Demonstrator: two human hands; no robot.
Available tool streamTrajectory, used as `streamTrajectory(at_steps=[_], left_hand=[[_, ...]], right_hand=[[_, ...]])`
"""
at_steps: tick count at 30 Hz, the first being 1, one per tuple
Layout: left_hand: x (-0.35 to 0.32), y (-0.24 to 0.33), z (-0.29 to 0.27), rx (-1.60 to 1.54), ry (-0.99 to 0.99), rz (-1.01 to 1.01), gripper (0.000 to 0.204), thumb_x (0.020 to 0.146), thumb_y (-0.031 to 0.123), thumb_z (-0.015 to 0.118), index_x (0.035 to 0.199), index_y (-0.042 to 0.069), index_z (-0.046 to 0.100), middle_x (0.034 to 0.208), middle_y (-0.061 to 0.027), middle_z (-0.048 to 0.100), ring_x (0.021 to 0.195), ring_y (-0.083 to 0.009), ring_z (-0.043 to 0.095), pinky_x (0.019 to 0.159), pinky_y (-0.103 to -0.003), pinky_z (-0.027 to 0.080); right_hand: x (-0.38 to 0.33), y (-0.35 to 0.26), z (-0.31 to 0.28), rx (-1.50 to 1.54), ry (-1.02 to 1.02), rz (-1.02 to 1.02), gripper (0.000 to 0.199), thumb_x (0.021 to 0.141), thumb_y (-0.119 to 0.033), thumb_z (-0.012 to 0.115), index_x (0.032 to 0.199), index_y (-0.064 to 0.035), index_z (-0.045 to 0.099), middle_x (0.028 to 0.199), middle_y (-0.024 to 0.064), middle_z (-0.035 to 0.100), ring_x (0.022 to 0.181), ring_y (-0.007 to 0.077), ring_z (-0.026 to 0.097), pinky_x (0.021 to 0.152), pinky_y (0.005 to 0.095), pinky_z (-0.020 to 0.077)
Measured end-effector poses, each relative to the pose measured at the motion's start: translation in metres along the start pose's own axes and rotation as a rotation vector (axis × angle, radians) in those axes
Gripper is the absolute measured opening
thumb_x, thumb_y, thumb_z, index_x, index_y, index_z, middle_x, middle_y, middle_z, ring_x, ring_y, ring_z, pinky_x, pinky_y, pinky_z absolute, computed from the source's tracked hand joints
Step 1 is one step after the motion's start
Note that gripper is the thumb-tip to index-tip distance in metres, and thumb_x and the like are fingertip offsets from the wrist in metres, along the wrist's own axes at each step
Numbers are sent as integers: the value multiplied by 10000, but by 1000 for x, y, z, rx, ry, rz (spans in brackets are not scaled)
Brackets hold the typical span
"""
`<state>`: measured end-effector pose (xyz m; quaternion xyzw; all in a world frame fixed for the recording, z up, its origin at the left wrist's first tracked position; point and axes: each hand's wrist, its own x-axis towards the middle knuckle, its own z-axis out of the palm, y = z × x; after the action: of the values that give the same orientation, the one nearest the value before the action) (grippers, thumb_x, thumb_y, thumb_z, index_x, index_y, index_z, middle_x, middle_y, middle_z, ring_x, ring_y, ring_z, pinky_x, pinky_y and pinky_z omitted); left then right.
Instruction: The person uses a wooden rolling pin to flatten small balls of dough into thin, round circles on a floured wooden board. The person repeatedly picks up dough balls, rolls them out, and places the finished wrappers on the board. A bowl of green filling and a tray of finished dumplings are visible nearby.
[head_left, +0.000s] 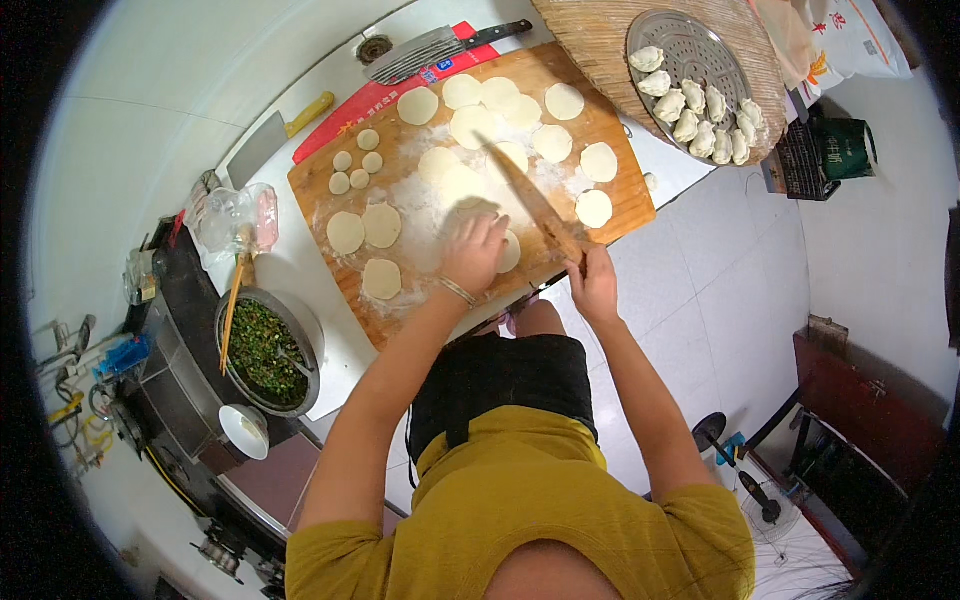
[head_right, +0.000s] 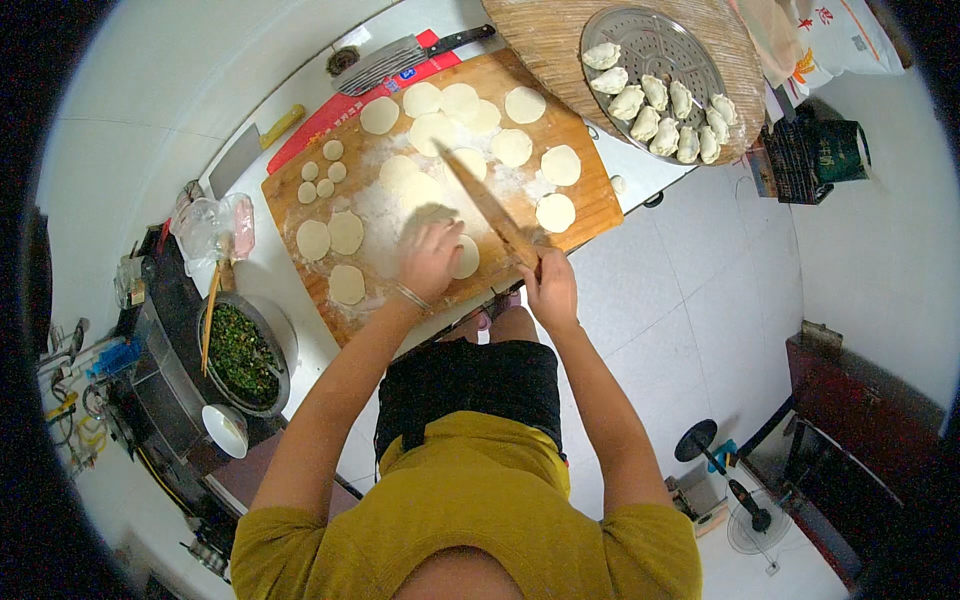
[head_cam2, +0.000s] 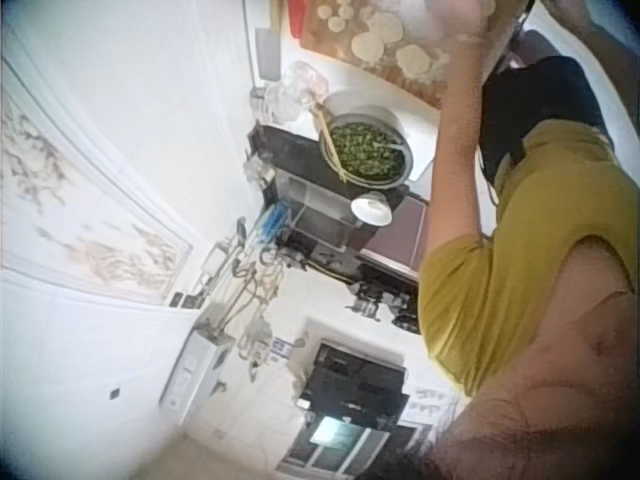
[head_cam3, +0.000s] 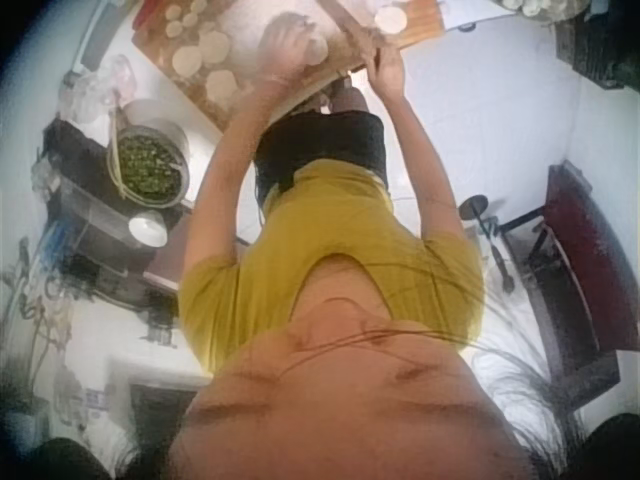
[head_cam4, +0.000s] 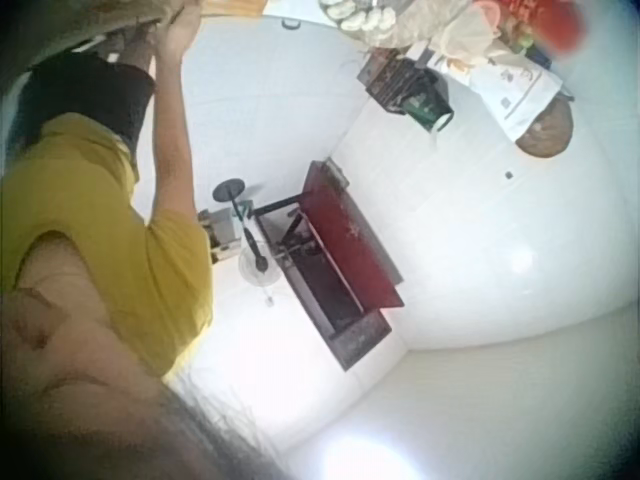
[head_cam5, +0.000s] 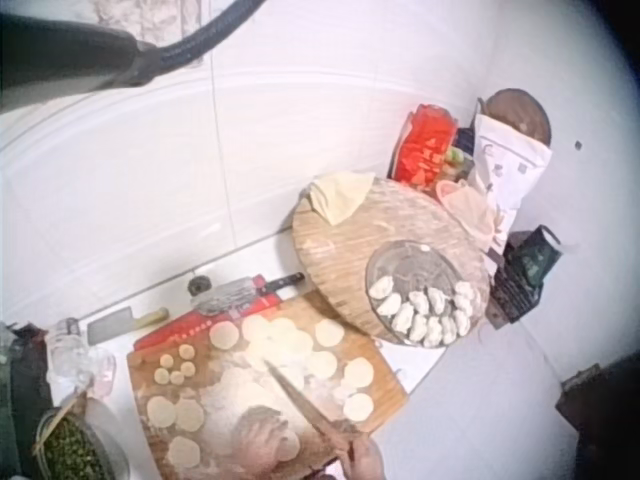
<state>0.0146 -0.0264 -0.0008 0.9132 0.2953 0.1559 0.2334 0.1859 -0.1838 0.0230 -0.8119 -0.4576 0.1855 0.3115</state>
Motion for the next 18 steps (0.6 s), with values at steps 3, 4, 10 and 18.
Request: streamTrajectory(at_steps=[3,4,10,18], left_hand=[[1,9,14,34,-128,-75,307,850,100,599,1156,70,605,1205,-137,582,1065,-332,582,894,-447,488],[4,12,18,16,-151,-219,288,841,98,610,1127,65,617,1169,-145,596,1036,-334,593,881,-443,495],[22,15,-8,-203,-447,-504,174,813,95,658,970,20,663,923,-169,653,956,-351,623,835,-427,509],[-52,-20,11,-519,-30,-813,357,829,90,656,1173,31,579,1132,-169,612,1015,-331,593,867,-419,485]], right_hand=[[-6,-6,-6,46,57,38,329,839,-123,694,1081,43,545,909,208,550,790,366,559,697,435,463],[-8,-6,-5,41,64,53,321,843,-123,691,1075,44,546,911,210,550,792,366,561,702,434,464],[-19,-3,3,90,82,128,299,857,-132,685,1063,44,557,921,211,558,806,363,573,713,431,470],[-10,7,-5,-53,-54,-69,357,793,-135,737,1082,0,577,925,177,578,848,348,578,748,433,467]])
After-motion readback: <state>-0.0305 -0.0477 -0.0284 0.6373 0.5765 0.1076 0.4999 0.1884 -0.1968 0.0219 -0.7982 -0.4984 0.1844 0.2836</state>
